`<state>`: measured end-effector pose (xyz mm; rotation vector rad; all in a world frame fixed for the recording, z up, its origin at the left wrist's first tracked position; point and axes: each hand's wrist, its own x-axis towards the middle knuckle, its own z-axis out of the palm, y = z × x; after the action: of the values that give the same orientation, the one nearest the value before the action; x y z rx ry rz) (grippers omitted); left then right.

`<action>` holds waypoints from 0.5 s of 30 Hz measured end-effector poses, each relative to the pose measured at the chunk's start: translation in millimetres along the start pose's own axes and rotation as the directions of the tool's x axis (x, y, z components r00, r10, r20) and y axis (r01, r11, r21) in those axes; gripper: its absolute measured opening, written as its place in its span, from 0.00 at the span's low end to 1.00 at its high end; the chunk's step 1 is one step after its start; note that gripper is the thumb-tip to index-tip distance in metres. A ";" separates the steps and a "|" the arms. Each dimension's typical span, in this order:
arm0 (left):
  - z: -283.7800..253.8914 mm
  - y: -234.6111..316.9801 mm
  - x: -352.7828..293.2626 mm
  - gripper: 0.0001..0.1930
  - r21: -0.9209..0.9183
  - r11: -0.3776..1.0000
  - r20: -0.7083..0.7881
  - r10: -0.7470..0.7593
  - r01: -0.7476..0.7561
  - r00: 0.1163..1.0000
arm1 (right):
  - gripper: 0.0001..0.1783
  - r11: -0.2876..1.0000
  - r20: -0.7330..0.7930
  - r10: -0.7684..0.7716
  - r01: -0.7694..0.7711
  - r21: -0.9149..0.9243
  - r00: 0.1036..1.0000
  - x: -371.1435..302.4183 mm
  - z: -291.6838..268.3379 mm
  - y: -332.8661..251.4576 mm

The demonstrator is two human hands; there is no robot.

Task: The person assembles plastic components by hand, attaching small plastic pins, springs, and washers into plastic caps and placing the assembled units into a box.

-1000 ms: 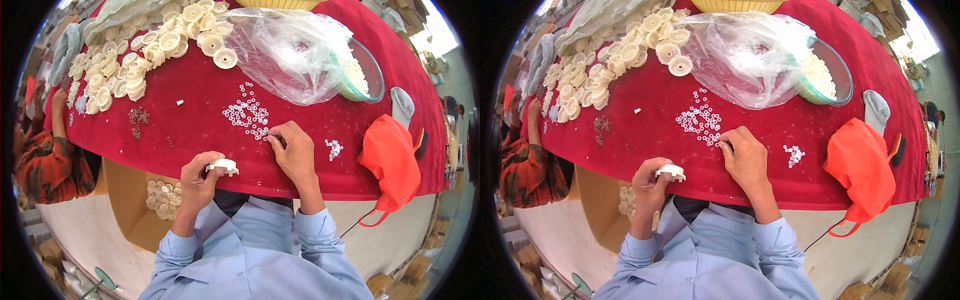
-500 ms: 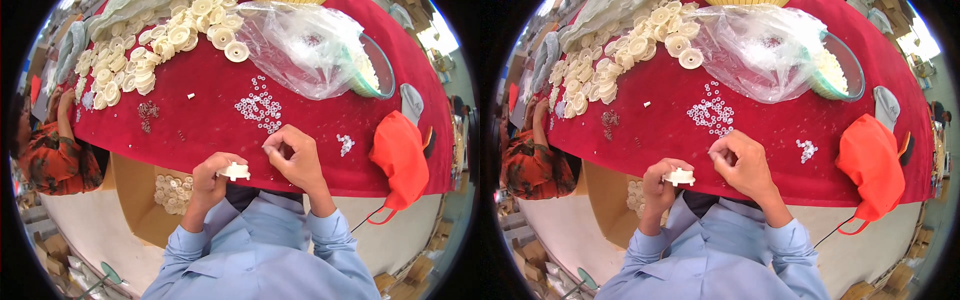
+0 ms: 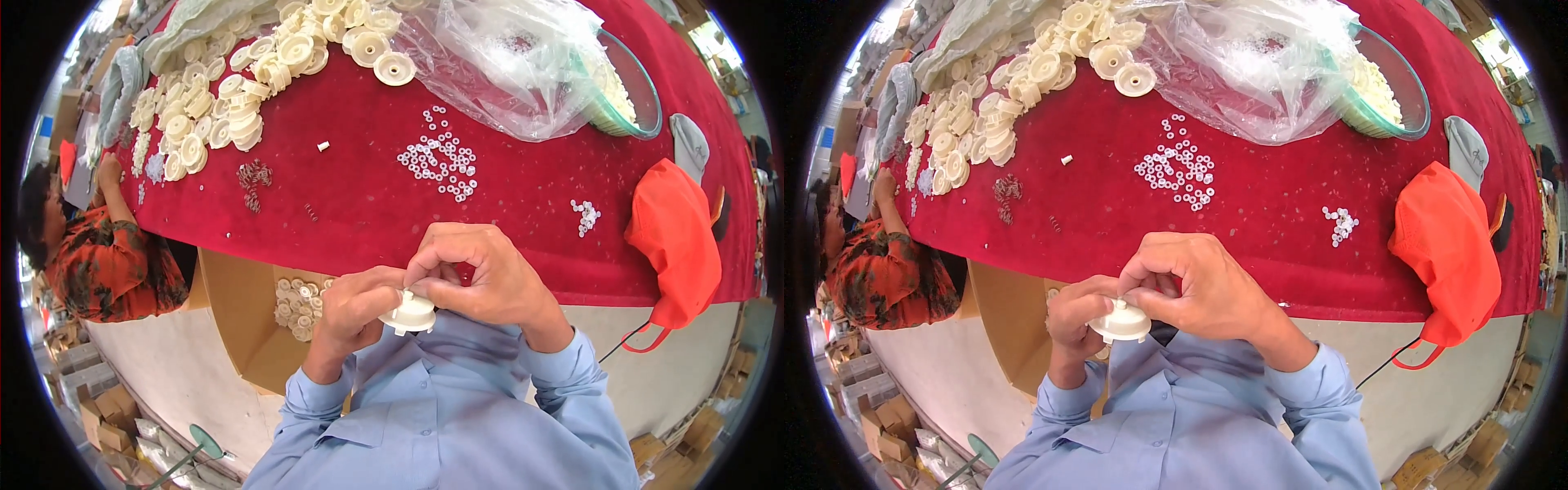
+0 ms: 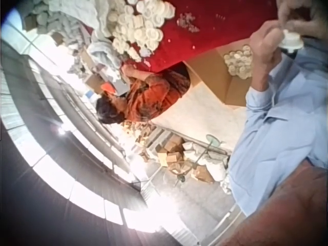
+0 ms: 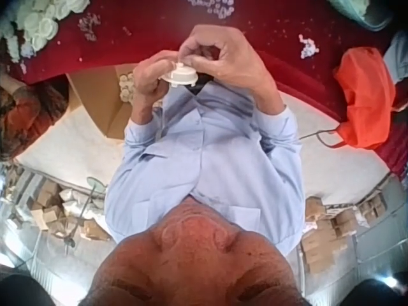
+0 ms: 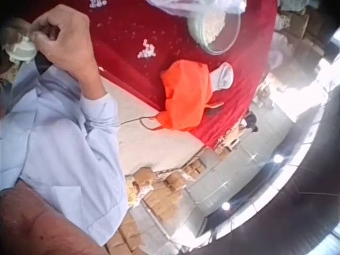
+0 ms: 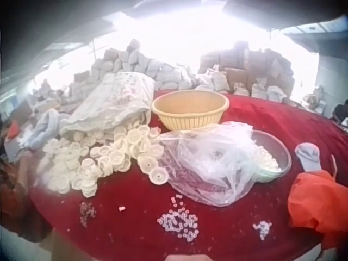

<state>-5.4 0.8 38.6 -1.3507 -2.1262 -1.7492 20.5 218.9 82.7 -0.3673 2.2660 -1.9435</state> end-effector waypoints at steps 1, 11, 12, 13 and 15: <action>0.1 0.0 0.4 0.17 -0.010 1.000 0.000 0.002 -0.002 1.000 | 0.07 1.000 0.031 0.022 -0.022 0.008 0.999 -0.3 -0.4 -0.6; 4.1 -2.7 -1.7 0.18 0.025 0.998 -0.110 0.056 -0.054 0.992 | 0.13 0.965 0.076 0.119 -0.133 0.224 0.990 -9.0 9.5 -4.3; 4.0 -0.3 -0.5 0.18 0.061 0.997 -0.131 0.062 -0.054 0.989 | 0.14 0.972 0.043 0.068 -0.076 0.222 0.997 -9.8 11.8 -3.3; 4.1 1.4 -0.1 0.19 0.097 0.994 -0.152 0.068 -0.054 0.986 | 0.15 0.976 0.011 0.016 -0.018 0.219 1.000 -10.6 13.6 -3.0; 5.0 1.2 -3.4 0.20 0.070 0.997 -0.178 0.045 -0.033 0.983 | 0.16 0.978 -0.007 -0.006 0.007 0.207 1.000 -11.6 16.6 -3.8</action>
<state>-0.3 3.0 35.9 -1.1622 -2.0284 -1.6986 36.3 205.7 83.1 -0.3435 2.0410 -2.1613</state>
